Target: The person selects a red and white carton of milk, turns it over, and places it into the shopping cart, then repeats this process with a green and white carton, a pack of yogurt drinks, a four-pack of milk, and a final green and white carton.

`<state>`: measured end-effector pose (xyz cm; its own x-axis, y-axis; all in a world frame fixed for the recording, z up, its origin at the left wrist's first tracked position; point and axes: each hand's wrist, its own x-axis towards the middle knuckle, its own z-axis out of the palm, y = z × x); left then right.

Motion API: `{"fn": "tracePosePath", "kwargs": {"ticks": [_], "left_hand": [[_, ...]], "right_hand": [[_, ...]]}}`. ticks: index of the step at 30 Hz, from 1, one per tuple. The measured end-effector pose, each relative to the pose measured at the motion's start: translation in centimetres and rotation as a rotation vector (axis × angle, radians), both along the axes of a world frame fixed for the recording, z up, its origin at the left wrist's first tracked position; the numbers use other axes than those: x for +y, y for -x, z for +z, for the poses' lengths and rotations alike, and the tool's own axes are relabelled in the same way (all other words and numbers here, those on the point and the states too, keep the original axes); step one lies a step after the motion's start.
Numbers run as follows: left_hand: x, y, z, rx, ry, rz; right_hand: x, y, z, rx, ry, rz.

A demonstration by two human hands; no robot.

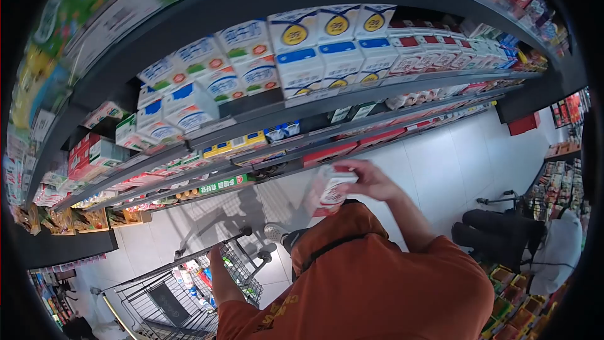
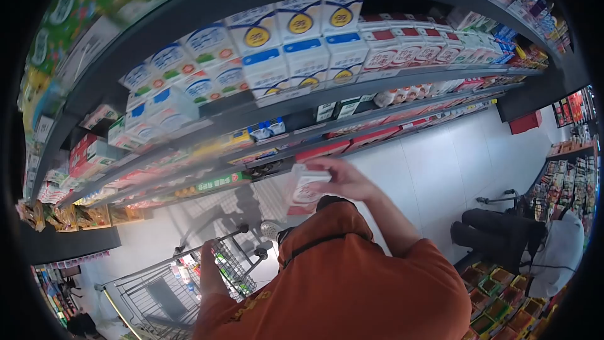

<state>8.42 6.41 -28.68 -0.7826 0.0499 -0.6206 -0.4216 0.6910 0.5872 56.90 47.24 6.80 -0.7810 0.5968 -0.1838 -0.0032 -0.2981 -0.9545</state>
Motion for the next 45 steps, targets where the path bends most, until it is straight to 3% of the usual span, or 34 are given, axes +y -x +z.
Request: {"fn": "tracePosePath", "kwargs": {"ticks": [3,5,8,9,10,12,17,22,28,30,31,34,37,40,44,45], "left_hand": [[1.6,-3.4,-0.1,-0.002,-0.066,0.121],[3.4,-5.8,0.4,0.009,0.028,-0.007],[5.4,-7.6,-0.6,-0.064,-0.004,0.0],[7.7,-10.5,2.1,-0.05,0.045,0.387],[6.8,-10.6,0.2,-0.078,-0.328,0.486],[9.6,-11.6,-0.2,0.105,-0.18,0.713],[11.4,-13.6,-1.2,0.029,-0.388,1.027],[13.4,-14.9,-1.6,-0.348,-0.31,0.99],[14.3,-15.8,-5.2,-0.501,-0.292,0.89],[15.2,-17.3,-5.9,-0.493,-0.211,0.797],[16.2,-18.3,-2.4,-0.397,-0.197,0.763],[15.5,-18.3,-1.8,-0.342,-0.207,0.926],[15.1,-18.7,-2.1,-0.164,-0.136,0.847],[14.0,-18.5,-2.0,-0.233,-0.19,0.694],[10.2,-16.8,-10.8,-0.182,-0.226,0.423],[10.9,-16.7,-8.5,-0.144,-0.237,0.297]], "right_hand": [[5.7,-5.8,5.1,0.028,-0.373,-0.166],[8.8,-9.0,8.2,0.154,-0.41,-0.327],[12.5,-10.3,13.0,0.353,-0.324,-0.559],[13.9,-10.6,14.0,0.367,-0.325,-0.63],[14.9,-10.3,15.1,0.377,-0.377,-0.615],[16.8,-9.6,16.7,0.394,-0.483,-0.585],[20.6,-8.5,17.4,0.297,-0.706,-0.569],[21.0,-7.2,18.2,0.139,-0.859,-0.394],[22.0,-7.2,18.5,0.103,-0.867,-0.292],[22.1,-7.4,19.2,0.073,-0.851,-0.259],[22.2,-7.6,19.3,0.057,-0.843,-0.242],[23.1,-7.9,19.1,0.034,-0.947,-0.242],[23.2,-8.3,19.2,0.052,-0.864,-0.186],[24.1,-9.8,18.4,-0.053,-1.005,-0.226],[22.7,-11.2,16.2,0.1,-1.059,-0.443],[21.1,-10.9,16.3,0.058,-1.146,-0.473]]}}
